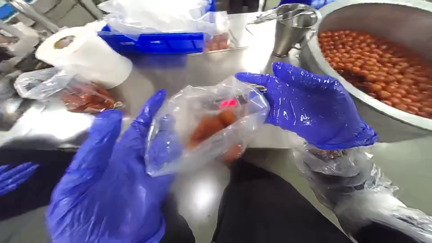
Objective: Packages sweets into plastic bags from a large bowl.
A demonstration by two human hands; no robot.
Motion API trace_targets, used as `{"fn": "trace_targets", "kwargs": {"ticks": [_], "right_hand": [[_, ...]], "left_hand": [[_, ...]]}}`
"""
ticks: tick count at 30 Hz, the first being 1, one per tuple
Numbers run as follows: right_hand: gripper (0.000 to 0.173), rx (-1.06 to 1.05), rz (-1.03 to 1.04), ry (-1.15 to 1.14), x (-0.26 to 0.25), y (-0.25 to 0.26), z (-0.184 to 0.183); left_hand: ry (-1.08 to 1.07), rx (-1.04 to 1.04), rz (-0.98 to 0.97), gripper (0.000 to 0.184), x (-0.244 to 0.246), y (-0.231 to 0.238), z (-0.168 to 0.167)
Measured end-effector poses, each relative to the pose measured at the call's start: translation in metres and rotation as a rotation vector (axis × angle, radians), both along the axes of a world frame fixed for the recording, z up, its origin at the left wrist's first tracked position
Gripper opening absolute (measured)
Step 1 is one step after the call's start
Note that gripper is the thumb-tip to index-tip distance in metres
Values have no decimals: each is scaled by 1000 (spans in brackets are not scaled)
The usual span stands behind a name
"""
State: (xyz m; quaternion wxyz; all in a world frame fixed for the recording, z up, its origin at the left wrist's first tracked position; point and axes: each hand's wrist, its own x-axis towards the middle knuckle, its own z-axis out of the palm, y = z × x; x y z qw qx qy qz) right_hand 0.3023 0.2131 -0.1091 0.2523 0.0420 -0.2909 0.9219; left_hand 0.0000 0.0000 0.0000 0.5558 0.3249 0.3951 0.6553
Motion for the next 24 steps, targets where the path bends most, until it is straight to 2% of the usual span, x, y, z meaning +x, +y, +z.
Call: {"fn": "trace_targets", "kwargs": {"ticks": [2,4,5,7,11,16,19,24], "right_hand": [[59,17,-68,-116,52,-30,55],[47,35,-346,-330,72,-65,96],[43,32,-453,-398,83,-77,104],[43,51,-548,-419,117,-84,96],[45,2,-748,-455,180,-78,73],[39,-104,-817,-356,242,-39,52],[37,-135,-831,-355,264,-7,44],[44,-207,-777,-283,273,44,34]], "left_hand": [[-244,-38,59,54,74,22,18],[-325,-33,20,52,117,41,12],[-332,-32,-10,52,136,50,6],[-334,-37,-43,49,171,73,-4],[-317,-214,-47,40,240,125,-19],[-315,-262,-120,43,307,203,-31],[-229,-246,-122,42,328,248,-31],[77,-280,-31,36,344,318,-14]]}}
